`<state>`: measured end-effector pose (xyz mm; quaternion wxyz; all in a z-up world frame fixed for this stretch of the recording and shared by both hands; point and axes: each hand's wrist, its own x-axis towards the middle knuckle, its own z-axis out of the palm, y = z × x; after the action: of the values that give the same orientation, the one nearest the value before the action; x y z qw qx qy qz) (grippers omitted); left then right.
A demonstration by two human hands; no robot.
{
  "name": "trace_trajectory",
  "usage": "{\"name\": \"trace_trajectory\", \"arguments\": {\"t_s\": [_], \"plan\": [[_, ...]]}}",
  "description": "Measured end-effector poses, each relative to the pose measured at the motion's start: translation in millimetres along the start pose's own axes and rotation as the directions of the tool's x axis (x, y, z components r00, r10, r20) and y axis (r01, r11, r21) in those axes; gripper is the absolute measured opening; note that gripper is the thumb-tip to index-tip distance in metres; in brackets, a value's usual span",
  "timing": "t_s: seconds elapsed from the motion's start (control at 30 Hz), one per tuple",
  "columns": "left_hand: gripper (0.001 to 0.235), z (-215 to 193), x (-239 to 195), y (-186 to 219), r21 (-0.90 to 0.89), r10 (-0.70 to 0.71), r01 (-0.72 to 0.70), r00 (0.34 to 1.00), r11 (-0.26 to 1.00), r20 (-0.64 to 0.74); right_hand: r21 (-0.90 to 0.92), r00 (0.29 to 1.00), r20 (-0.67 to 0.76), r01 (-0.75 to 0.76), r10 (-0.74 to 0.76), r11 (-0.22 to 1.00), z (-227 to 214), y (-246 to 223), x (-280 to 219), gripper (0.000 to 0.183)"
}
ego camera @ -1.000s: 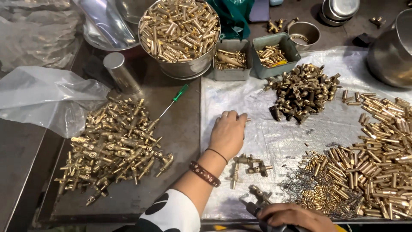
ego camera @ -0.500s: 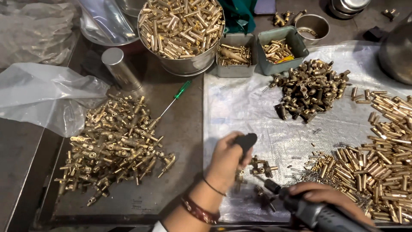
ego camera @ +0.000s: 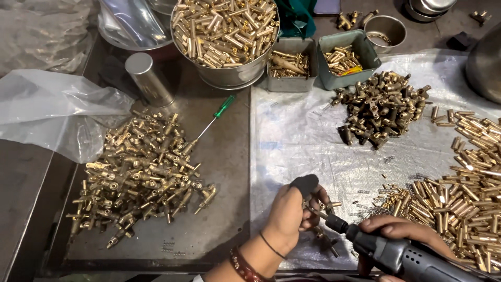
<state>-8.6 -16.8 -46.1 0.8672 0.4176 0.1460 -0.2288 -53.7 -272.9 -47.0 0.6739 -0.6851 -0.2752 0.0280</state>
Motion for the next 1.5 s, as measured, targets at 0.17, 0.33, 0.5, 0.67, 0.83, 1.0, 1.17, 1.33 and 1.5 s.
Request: {"name": "trace_trajectory", "arguments": {"t_s": [0.17,0.33,0.5,0.67,0.83,1.0,1.17,1.33,1.5], "plan": [[0.052,0.9,0.4,-1.1,-0.048,-0.005,0.006,1.000,0.999,0.021,0.037,0.999,-0.018,-0.042,0.042,0.998,0.7,4.8,-6.6,0.058],[0.048,-2.9,4.3,-8.2,-0.050,0.163,-0.162,0.986,0.986,0.023,0.225,0.991,-0.112,-0.041,0.067,0.973,10.7,6.8,-4.0,0.057],[0.043,-3.3,3.0,-9.7,-0.033,0.200,-0.200,0.980,0.979,0.013,0.407,0.963,-0.223,-0.052,0.154,0.912,28.5,2.7,-3.5,0.057],[0.034,-4.2,2.0,-13.0,-0.019,0.283,-0.283,0.959,0.959,-0.007,0.512,0.938,-0.286,-0.021,0.194,0.859,36.7,-1.4,4.9,0.058],[0.037,-2.7,0.3,-10.4,-0.072,0.308,-0.308,0.951,0.949,-0.021,0.550,0.930,-0.279,-0.051,0.241,0.834,38.9,-7.2,7.3,0.057],[0.036,-3.6,0.7,-10.9,-0.053,0.328,-0.327,0.945,0.943,0.010,0.531,0.925,-0.300,-0.043,0.235,0.846,38.9,-3.0,4.5,0.056],[0.029,-4.2,-1.7,-10.5,0.014,0.314,-0.315,0.949,0.949,0.024,0.485,0.930,-0.299,-0.045,0.214,0.874,37.9,-1.7,2.8,0.052],[0.030,-2.8,-5.0,-11.6,0.029,0.311,-0.314,0.948,0.949,0.068,0.431,0.938,-0.289,-0.053,0.193,0.901,38.3,-4.0,4.3,0.051],[0.032,-7.4,-4.5,-10.5,0.131,0.278,-0.299,0.948,0.945,0.157,0.370,0.940,-0.299,-0.045,0.164,0.928,37.7,-9.4,2.4,0.051]]}}
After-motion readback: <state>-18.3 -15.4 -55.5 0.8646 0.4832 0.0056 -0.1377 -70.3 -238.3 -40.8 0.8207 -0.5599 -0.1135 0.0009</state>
